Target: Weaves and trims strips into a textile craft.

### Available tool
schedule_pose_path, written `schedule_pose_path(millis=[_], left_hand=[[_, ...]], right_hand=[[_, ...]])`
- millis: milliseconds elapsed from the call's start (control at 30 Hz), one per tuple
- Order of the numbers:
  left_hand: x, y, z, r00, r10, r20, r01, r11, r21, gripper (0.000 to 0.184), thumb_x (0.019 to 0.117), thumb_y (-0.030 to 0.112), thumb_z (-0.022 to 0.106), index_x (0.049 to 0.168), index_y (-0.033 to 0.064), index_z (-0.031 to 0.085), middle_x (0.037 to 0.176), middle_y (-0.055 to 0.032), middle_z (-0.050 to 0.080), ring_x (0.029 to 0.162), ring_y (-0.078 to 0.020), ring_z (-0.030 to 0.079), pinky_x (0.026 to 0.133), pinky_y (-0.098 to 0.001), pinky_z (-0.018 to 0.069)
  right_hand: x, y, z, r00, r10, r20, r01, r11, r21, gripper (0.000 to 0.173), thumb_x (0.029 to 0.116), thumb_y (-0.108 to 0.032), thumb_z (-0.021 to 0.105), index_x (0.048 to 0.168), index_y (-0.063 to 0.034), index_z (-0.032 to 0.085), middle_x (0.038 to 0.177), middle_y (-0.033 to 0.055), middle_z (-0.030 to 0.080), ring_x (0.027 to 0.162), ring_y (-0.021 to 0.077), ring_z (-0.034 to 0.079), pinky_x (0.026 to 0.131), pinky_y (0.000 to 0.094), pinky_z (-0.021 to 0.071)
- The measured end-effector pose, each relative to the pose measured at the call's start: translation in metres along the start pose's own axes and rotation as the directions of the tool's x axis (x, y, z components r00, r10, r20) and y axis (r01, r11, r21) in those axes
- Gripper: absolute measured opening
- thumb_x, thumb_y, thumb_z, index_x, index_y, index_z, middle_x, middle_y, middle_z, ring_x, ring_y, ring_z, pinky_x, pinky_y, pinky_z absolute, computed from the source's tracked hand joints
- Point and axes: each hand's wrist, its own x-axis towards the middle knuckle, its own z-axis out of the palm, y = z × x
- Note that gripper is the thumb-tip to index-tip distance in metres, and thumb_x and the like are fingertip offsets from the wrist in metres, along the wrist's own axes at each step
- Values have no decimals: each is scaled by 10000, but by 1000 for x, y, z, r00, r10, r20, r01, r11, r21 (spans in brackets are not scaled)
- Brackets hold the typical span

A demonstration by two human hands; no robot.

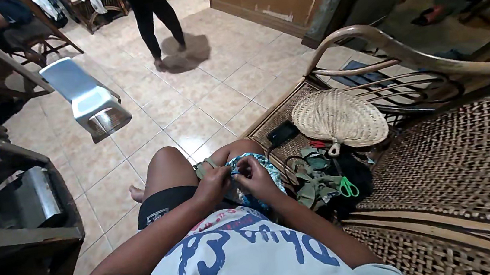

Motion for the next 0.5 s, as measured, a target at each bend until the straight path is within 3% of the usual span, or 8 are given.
schedule_pose_path(millis=[133,200,300,400,500], left_hand=[[2,4,-3,991,-89,102,92,996,-19,340,1046,107,454,1290,-63,618,1259,-251,645,1179,-352,640,1046,-466,488],[4,3,-6,983,-113,143,124,990,-68,351,1057,107,430,1304,-71,604,1278,-253,631,1209,-345,617,1075,-459,462],[6,-6,-7,979,-120,165,148,974,-171,346,1071,121,425,1294,-76,600,1267,-253,632,1197,-317,618,1071,-441,463],[6,-16,-7,980,-100,174,152,935,-319,330,1076,170,470,1267,-57,615,1190,-207,664,1105,-233,650,1016,-395,499],[5,-21,-4,984,-55,169,120,907,-403,314,1054,196,530,1226,-43,638,1127,-159,683,1018,-146,659,959,-325,523]], right_hand=[[3,-5,-15,968,91,234,-112,990,81,385,949,-23,650,1293,26,483,1041,123,649,818,116,655,753,290,563],[4,-5,-20,953,86,291,-141,975,172,313,953,-4,602,1250,12,502,945,69,646,756,83,628,719,263,545],[3,-5,-19,981,119,156,-162,938,307,140,998,-6,516,1128,-16,565,781,-9,609,660,51,575,665,238,508],[6,-1,-17,996,68,-65,-45,951,305,156,979,41,544,1124,35,602,988,90,681,835,119,672,792,286,570],[5,-3,-15,989,131,-75,-78,869,489,147,1009,57,463,1093,21,578,912,90,698,798,148,695,785,310,589]])
